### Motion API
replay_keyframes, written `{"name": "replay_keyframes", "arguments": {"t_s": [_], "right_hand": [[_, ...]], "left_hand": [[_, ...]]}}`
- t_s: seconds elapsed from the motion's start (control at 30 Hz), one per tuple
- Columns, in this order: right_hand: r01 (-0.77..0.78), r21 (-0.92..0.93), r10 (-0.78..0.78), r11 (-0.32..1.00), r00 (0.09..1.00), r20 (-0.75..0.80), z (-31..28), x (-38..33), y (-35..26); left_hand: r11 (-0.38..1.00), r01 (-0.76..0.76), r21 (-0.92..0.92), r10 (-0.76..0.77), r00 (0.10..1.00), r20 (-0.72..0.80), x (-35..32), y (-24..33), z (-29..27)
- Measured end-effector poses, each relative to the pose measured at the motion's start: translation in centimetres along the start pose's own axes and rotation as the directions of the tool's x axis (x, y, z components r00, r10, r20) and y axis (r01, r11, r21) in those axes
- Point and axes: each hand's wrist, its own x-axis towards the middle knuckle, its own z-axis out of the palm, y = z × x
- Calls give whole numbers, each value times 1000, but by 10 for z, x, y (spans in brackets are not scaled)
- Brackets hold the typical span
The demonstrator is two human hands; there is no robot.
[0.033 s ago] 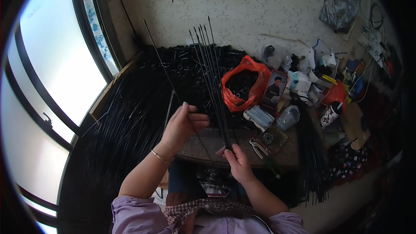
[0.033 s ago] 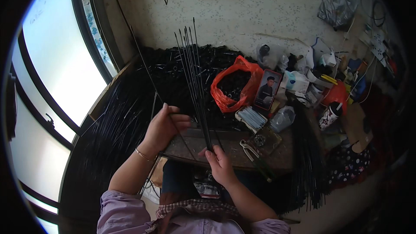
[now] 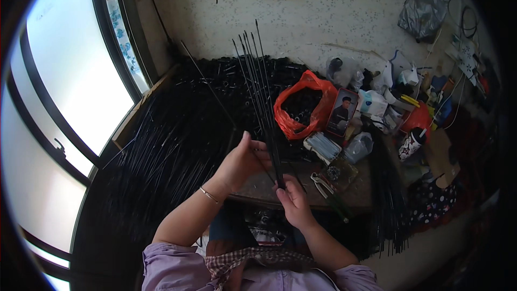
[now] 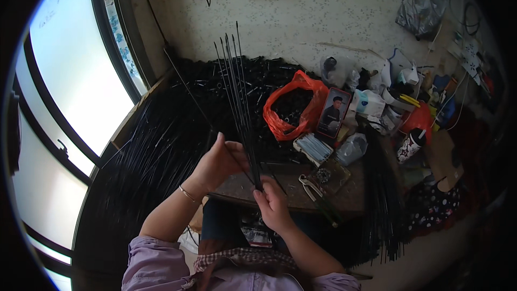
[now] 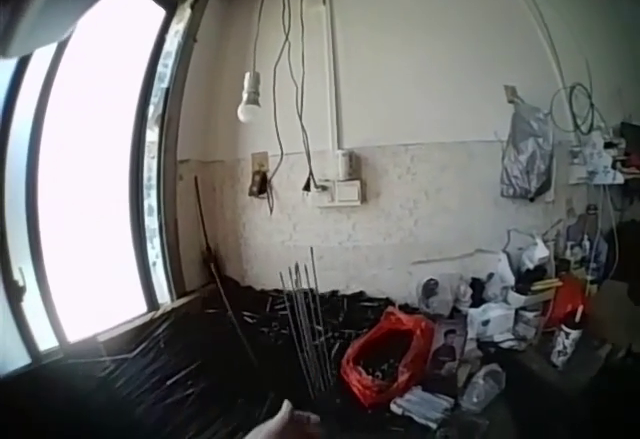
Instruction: Assembling bundles of black rods into plastic circular bases using pliers.
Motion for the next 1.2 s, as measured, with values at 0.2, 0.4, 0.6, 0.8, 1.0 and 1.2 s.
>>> {"name": "replay_keyframes", "arguments": {"t_s": [0.2,0.4,0.6,0.8,1.0,1.2], "right_hand": [[-658,204,587,725,745,317,-13,-43,-13],[-475,77,432,876,847,310,-25,-41,-14],[31,-532,-209,846,938,-278,-33,37,-44],[85,-458,-251,885,915,-315,-50,57,-62],[-75,168,150,983,855,-497,-99,-24,-41],[-780,517,935,353,267,-235,-67,-177,61]], "left_hand": [[998,-63,-30,58,987,-149,22,-51,31],[978,-192,84,203,968,-149,13,-57,38],[955,-104,277,133,987,-87,-8,-61,44],[947,-176,269,209,973,-101,-17,-58,39],[898,-260,355,335,927,-168,-23,-17,22],[873,-315,373,373,923,-94,-32,13,2]]}}
